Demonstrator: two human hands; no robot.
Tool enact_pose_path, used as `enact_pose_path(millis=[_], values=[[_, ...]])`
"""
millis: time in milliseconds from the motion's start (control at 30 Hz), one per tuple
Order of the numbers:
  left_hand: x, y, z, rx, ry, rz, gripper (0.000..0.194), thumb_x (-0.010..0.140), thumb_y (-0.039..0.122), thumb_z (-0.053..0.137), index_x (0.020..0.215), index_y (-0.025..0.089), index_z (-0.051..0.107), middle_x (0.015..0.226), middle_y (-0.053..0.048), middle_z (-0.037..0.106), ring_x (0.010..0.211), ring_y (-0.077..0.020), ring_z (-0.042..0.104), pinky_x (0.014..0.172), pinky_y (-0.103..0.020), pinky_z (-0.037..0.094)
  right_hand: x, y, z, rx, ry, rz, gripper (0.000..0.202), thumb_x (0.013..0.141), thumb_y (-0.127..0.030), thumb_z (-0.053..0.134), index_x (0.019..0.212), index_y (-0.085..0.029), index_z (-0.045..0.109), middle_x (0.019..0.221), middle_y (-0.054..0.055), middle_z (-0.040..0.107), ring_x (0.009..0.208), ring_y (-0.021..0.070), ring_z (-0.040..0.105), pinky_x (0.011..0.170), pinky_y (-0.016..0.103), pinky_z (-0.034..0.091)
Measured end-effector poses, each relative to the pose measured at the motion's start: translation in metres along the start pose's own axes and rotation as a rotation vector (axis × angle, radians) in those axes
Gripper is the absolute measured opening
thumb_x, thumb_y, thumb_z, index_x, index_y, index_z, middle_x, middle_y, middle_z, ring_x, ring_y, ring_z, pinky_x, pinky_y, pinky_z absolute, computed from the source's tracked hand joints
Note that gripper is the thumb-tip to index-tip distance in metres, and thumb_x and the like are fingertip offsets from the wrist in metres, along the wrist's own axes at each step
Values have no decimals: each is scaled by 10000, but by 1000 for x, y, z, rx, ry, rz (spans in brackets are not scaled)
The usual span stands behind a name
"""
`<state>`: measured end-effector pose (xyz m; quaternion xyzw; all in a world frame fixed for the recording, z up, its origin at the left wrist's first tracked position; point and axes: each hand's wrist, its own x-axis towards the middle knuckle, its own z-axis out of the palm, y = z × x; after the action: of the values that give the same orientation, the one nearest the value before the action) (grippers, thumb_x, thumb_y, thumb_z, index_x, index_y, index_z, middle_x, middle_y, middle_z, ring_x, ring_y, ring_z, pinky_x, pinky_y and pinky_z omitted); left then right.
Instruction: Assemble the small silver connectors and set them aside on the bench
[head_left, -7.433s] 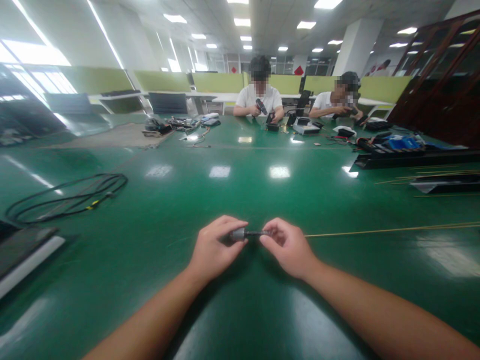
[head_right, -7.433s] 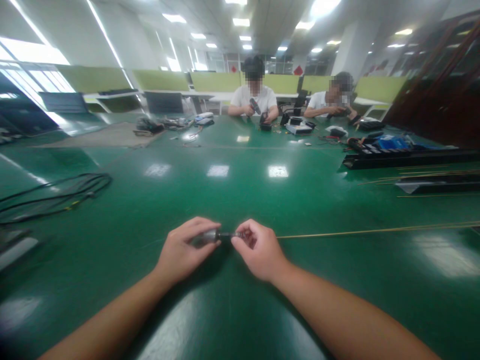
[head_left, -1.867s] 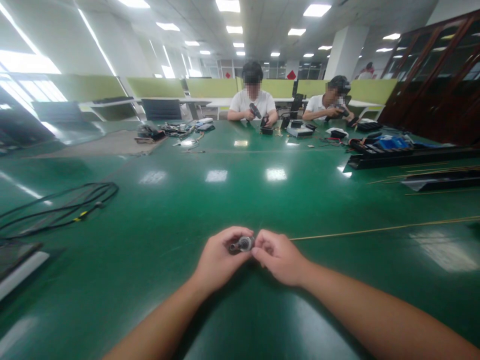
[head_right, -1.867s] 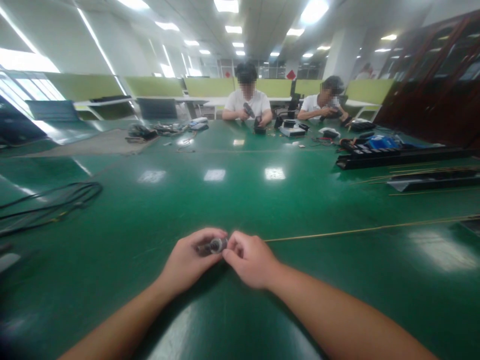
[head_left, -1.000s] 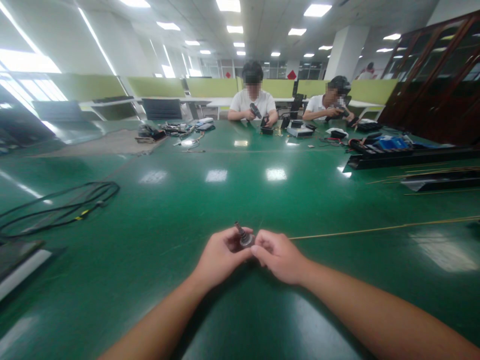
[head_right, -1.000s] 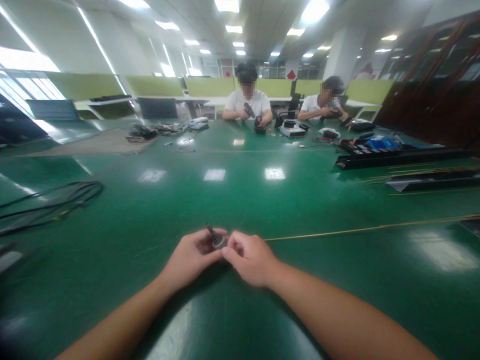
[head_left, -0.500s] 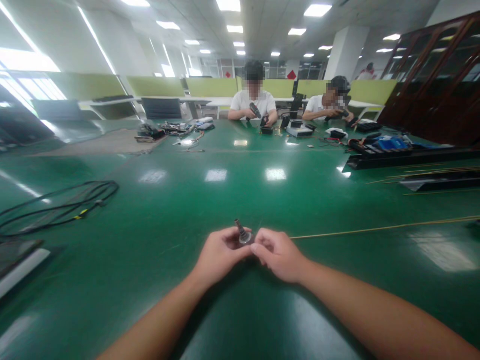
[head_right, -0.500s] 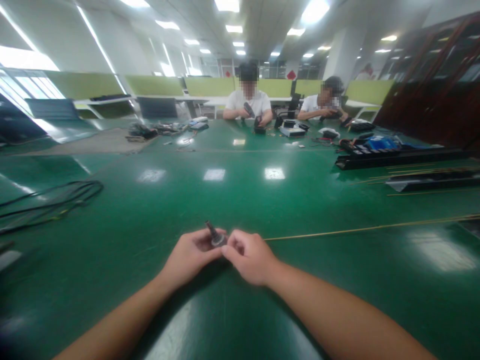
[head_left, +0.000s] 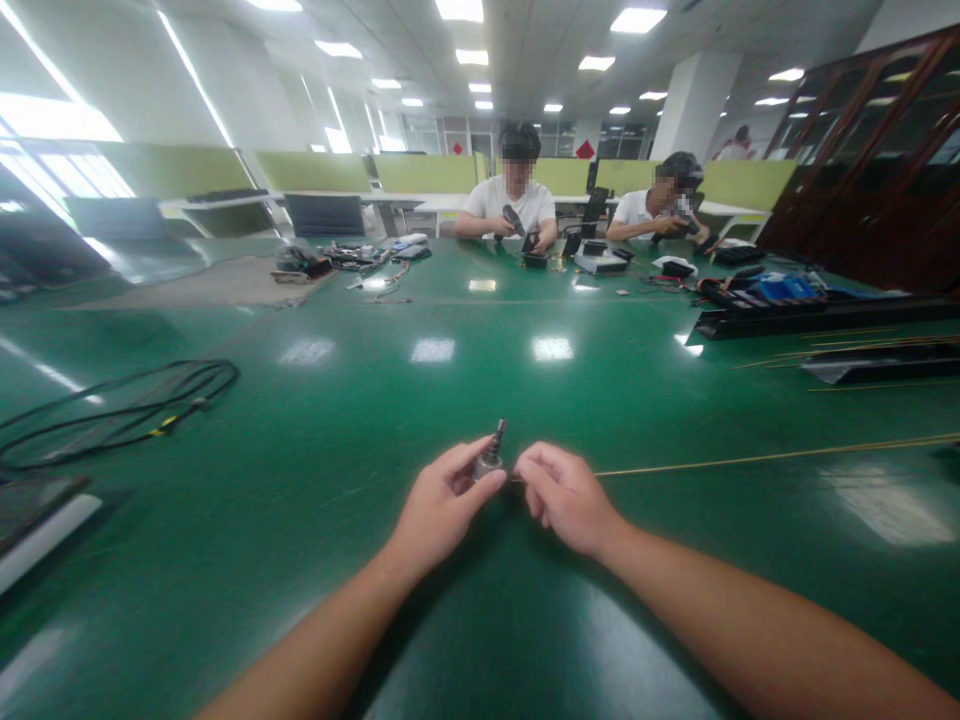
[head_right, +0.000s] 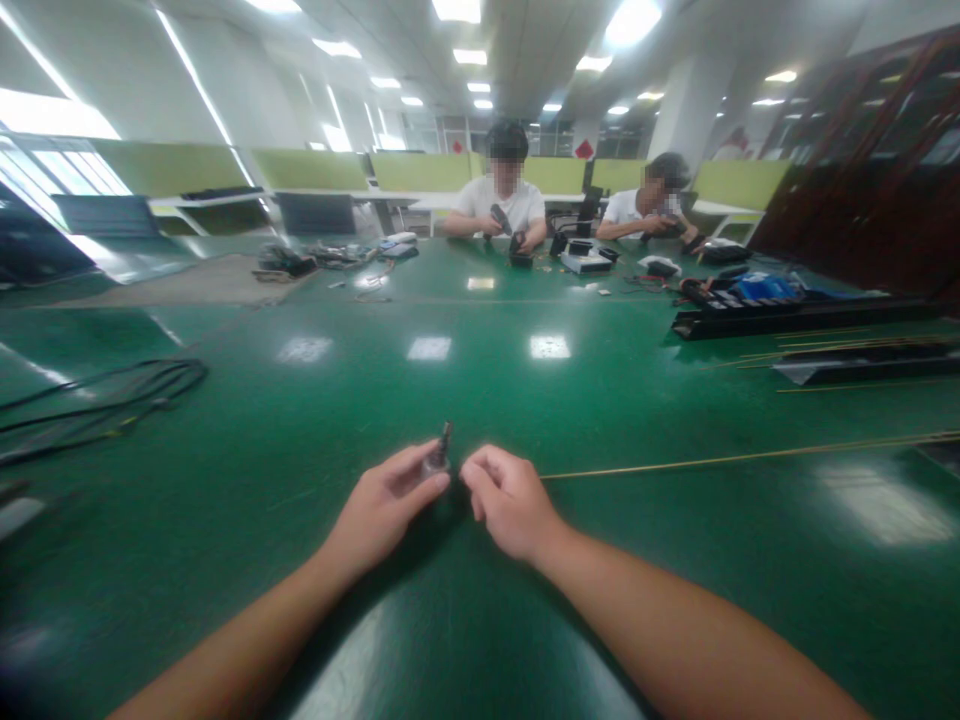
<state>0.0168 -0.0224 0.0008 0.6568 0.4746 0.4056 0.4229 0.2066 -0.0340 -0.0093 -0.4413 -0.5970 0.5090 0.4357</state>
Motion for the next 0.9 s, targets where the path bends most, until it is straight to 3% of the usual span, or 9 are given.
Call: enact_pose_path(millis=[133, 333, 500, 700, 900], values=[[-2, 2, 3, -115, 20, -48, 618, 723, 347, 806, 1270, 172, 578, 1052, -70, 714, 968, -224, 696, 883, -355, 550, 0, -3, 1, 22, 14, 43, 147, 903, -265, 561, 1031, -194, 576, 506, -91, 530, 406, 92, 439, 445, 189, 364], [-3, 3, -1, 31, 63, 68, 333, 719, 313, 815, 982, 177, 664, 977, -56, 699, 910, -209, 681, 828, -324, 541, -2, -5, 2, -2, -15, 27, 200, 857, -202, 571, 1058, -201, 571, 520, -96, 516, 424, 94, 447, 447, 188, 369], [-4, 8, -2, 128, 51, 198, 255, 760, 308, 793, 975, 203, 704, 983, -46, 674, 915, -193, 650, 784, -285, 520, -2, 0, 3, -32, -6, -20, 210, 839, -171, 575, 1047, -198, 584, 555, -81, 512, 465, 99, 481, 454, 187, 351], [-5, 13, -1, 116, 37, 204, 267, 784, 329, 778, 1007, 197, 714, 989, -58, 676, 906, -192, 644, 774, -277, 525, -1, 3, 2, -20, -5, -9, 188, 848, -188, 573, 1036, -199, 578, 564, -80, 499, 468, 97, 482, 451, 184, 349], [-6, 17, -2, 115, 30, 226, 244, 814, 305, 749, 1029, 197, 714, 1011, -69, 672, 929, -199, 636, 798, -290, 531, -2, 2, 1, 30, 2, 25, 313, 836, -201, 599, 1142, -201, 536, 561, -87, 519, 462, 103, 504, 450, 184, 394]])
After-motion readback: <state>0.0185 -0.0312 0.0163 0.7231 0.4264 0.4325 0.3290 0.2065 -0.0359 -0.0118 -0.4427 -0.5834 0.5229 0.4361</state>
